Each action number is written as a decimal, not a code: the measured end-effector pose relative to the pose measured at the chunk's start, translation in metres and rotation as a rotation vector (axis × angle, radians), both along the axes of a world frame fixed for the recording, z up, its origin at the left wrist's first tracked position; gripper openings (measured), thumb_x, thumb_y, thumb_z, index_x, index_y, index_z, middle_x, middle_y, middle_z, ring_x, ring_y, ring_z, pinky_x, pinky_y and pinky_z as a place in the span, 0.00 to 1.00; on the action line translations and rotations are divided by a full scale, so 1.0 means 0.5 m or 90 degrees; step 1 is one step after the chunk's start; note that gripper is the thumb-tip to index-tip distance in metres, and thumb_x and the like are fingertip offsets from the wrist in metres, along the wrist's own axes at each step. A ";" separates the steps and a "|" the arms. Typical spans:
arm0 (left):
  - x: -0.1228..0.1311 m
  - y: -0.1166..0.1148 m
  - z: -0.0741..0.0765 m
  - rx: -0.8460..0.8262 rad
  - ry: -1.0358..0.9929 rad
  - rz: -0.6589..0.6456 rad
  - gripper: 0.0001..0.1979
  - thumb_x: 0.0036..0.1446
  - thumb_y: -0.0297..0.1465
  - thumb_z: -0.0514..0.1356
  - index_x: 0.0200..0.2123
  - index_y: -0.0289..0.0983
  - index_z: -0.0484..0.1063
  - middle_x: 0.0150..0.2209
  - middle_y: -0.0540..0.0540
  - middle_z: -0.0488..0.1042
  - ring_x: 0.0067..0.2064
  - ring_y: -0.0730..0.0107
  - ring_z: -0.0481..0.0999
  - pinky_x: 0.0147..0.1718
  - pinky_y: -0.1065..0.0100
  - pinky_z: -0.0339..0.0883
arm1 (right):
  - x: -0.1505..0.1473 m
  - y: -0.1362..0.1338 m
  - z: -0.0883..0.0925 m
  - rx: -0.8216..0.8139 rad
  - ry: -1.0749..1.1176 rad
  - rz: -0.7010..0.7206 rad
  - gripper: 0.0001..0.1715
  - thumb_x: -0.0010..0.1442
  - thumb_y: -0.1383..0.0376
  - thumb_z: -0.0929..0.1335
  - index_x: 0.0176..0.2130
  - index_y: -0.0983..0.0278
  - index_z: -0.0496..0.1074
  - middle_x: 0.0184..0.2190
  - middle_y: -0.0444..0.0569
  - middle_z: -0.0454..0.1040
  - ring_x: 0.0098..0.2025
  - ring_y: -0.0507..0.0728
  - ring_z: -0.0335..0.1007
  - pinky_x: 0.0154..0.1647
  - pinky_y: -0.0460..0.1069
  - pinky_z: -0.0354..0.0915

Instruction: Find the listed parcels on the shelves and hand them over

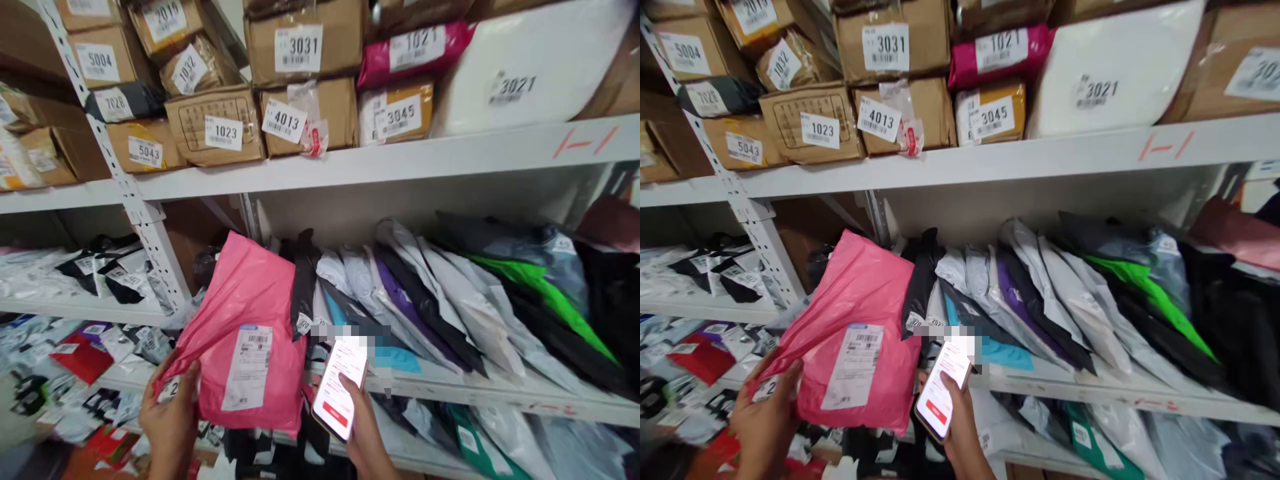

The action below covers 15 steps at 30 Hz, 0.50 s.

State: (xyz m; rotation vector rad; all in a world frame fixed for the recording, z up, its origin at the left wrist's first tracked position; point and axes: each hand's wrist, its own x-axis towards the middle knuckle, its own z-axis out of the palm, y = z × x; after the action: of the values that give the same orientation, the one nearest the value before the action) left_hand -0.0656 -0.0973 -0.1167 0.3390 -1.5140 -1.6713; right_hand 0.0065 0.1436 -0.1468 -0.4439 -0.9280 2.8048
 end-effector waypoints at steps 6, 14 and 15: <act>0.014 0.019 0.011 0.073 -0.028 -0.057 0.29 0.39 0.37 0.69 0.48 0.39 0.72 0.39 0.47 0.75 0.35 0.71 0.74 0.40 0.65 0.71 | 0.066 -0.026 -0.021 -0.077 -0.184 0.122 0.54 0.26 0.45 0.78 0.47 0.65 0.63 0.34 0.56 0.81 0.39 0.70 0.77 0.32 0.58 0.73; 0.022 0.027 0.031 0.182 -0.021 -0.090 0.32 0.33 0.35 0.72 0.48 0.42 0.73 0.39 0.49 0.75 0.33 0.78 0.72 0.30 0.79 0.67 | 0.110 -0.040 -0.090 0.077 -0.135 0.074 0.39 0.39 0.46 0.75 0.42 0.64 0.64 0.31 0.56 0.80 0.36 0.68 0.77 0.36 0.58 0.70; 0.021 0.027 0.032 0.185 -0.023 -0.090 0.33 0.33 0.35 0.73 0.47 0.42 0.73 0.38 0.49 0.75 0.33 0.79 0.72 0.29 0.79 0.67 | 0.117 -0.042 -0.090 0.087 -0.107 0.063 0.39 0.39 0.49 0.76 0.45 0.64 0.63 0.32 0.56 0.80 0.36 0.68 0.77 0.36 0.57 0.70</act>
State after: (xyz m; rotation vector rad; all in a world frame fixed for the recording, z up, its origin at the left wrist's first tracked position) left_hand -0.0549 -0.0836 -0.1009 0.4259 -1.3472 -2.0122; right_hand 0.0650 0.1227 -0.1916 -0.6371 -1.1998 2.8009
